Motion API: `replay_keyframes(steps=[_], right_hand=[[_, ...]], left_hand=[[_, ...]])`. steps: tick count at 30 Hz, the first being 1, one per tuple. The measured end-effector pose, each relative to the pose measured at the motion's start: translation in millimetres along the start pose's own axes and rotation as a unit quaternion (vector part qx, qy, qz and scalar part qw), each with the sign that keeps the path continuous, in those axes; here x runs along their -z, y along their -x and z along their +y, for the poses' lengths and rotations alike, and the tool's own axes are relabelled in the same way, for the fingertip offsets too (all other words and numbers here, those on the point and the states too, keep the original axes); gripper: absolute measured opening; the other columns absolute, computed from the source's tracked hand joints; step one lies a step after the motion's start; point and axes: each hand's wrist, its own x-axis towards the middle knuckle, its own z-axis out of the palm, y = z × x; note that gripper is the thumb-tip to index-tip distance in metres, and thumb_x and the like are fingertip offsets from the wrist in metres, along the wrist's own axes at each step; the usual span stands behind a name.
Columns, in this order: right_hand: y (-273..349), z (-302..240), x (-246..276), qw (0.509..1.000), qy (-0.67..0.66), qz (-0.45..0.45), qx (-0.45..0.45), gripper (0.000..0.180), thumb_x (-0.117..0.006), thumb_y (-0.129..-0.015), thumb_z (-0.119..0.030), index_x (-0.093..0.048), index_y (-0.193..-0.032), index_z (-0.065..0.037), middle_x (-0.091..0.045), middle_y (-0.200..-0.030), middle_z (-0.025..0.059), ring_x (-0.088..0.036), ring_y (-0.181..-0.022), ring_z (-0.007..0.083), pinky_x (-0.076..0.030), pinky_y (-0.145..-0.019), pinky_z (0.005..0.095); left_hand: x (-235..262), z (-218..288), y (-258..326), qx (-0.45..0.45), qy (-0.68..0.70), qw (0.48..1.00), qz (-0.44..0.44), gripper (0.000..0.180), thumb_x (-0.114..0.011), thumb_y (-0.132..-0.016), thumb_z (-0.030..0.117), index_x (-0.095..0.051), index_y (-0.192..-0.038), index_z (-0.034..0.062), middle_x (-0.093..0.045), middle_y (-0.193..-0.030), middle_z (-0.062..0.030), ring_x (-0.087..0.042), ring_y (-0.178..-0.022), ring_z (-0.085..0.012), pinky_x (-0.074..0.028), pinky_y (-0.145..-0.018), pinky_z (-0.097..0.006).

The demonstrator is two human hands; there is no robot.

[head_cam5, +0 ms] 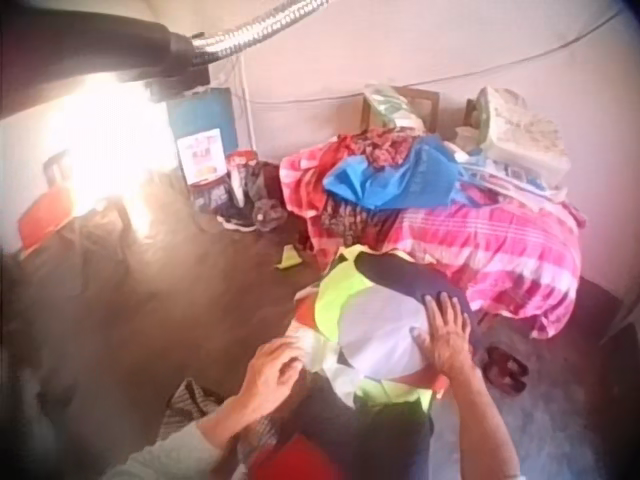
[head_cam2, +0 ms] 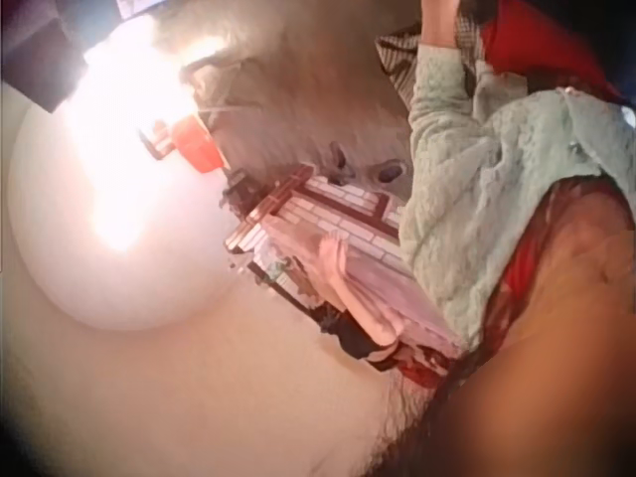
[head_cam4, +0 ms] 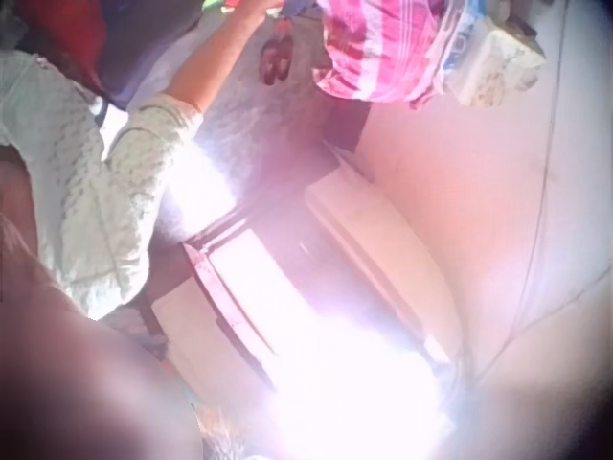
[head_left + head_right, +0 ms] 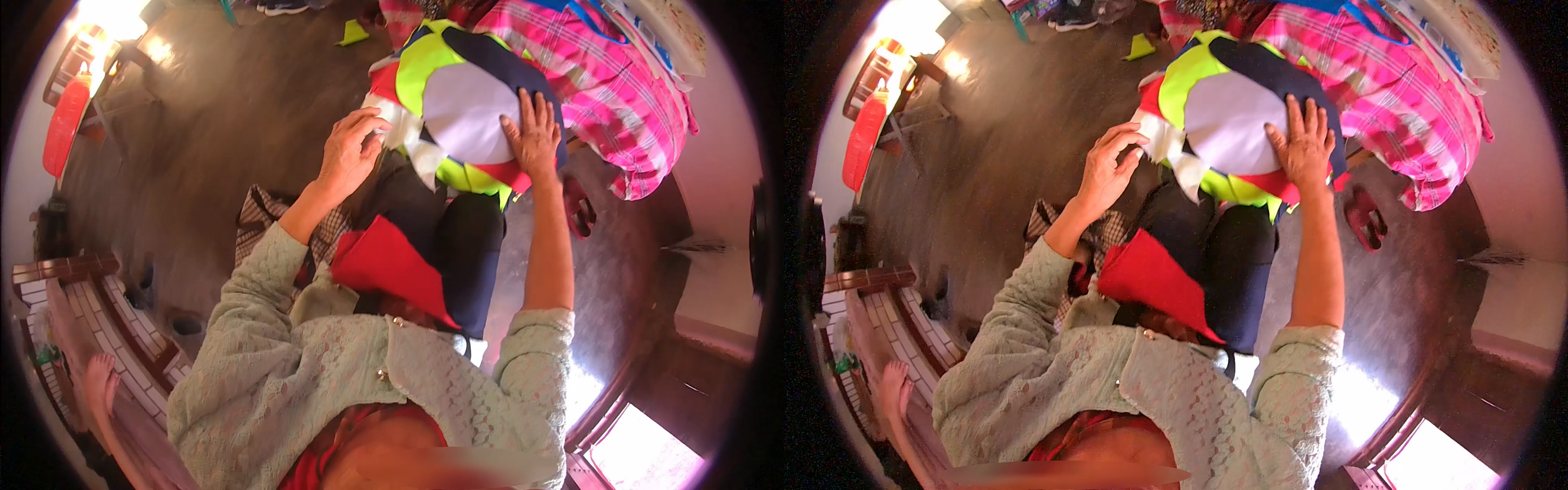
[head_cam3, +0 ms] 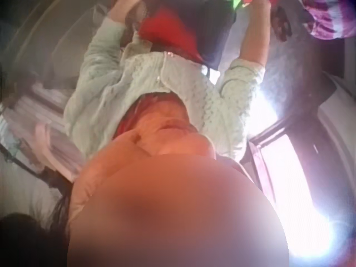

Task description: The person sits on the floor and sorts through a pile of colorful fabric pieces. They pick up individual pieces, fold or unfold them, and place them into a checkered bag or onto a growing stack on their lap.

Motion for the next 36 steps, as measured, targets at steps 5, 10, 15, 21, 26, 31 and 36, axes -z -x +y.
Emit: replay_keyframes(steps=[5,10,15,21,26,31,36], right_hand=[[-2.2,14.4,-7.1,0.999,-0.002,0.017,0.037,0.067,-0.042,-0.087,-0.064,-0.033,-0.142,-0.029,-0.031,-0.146,0.0147,-0.026,-0.136,0.0355,-0.024,-0.103,0.061],[36.8,-35.5,70.5,0.976,-0.159,0.112,0.095,0.046,-0.045,-0.095,-0.045,-0.051,-0.131,-0.016,-0.045,-0.134,0.0202,-0.047,-0.122,0.0349,-0.039,-0.098,0.0441],[114.5,-74.2,81.0,0.825,-0.551,-0.098,-0.079,0.035,-0.051,-0.097,-0.027,-0.061,-0.114,0.001,-0.067,-0.098,0.0105,-0.062,-0.095,0.0193,-0.047,-0.088,0.0314],[182.5,-105.3,39.8,0.762,-0.625,-0.12,-0.121,0.023,-0.055,-0.094,-0.012,-0.06,-0.113,0.001,-0.065,-0.101,0.0086,-0.062,-0.088,0.0141,-0.05,-0.08,0.0268],[168.9,-121.4,52.7,0.908,-0.391,-0.133,-0.068,0.045,-0.069,-0.081,-0.019,-0.056,-0.123,-0.009,-0.06,-0.112,0.0093,-0.063,-0.093,0.0201,-0.051,-0.078,0.0294],[170.2,-144.4,44.1,0.97,-0.193,-0.149,0.016,0.06,-0.073,-0.074,-0.033,-0.05,-0.126,-0.015,-0.052,-0.125,0.0095,-0.055,-0.109,0.0296,-0.046,-0.088,0.0386],[171.3,-136.6,38.2,0.919,-0.313,-0.24,-0.006,0.033,-0.071,-0.077,-0.022,-0.057,-0.104,-0.01,-0.061,-0.099,0.0104,-0.06,-0.093,0.0265,-0.049,-0.079,0.0337]], left_hand=[[22.6,8.7,62.1,0.066,0.029,0.997,0.018,0.019,-0.061,-0.081,-0.004,-0.064,-0.098,0.0036,-0.063,-0.107,-0.0133,-0.062,-0.097,-0.0239,-0.048,-0.083,-0.03],[48.8,23.5,94.3,0.088,0.045,0.995,-0.001,0.016,-0.061,-0.083,-0.003,-0.064,-0.098,0.0026,-0.063,-0.108,-0.0117,-0.061,-0.096,-0.0195,-0.047,-0.082,-0.029],[54.0,33.4,111.1,0.098,0.108,0.989,-0.027,0.017,-0.062,-0.083,-0.001,-0.063,-0.099,0.0027,-0.063,-0.104,-0.0107,-0.062,-0.093,-0.0184,-0.048,-0.079,-0.027],[28.6,38.0,121.7,0.092,0.1,0.987,-0.09,0.021,-0.067,-0.082,0.017,-0.06,-0.098,0.0059,-0.063,-0.094,-0.0133,-0.063,-0.082,-0.0321,-0.05,-0.071,-0.037],[14.0,39.4,123.3,0.059,0.039,0.987,-0.147,0.028,-0.07,-0.08,0.029,-0.06,-0.095,0.0079,-0.06,-0.097,-0.0131,-0.061,-0.083,-0.0337,-0.049,-0.071,-0.041],[19.4,42.6,127.1,0.027,0.064,0.984,-0.166,0.023,-0.074,-0.074,0.018,-0.058,-0.087,0.0055,-0.057,-0.103,-0.0129,-0.06,-0.086,-0.0313,-0.049,-0.073,-0.038],[45.2,49.4,121.6,0.054,0.162,0.958,-0.232,0.022,-0.074,-0.074,0.009,-0.056,-0.084,0.0024,-0.06,-0.106,-0.0131,-0.061,-0.091,-0.0247,-0.048,-0.077,-0.032]])
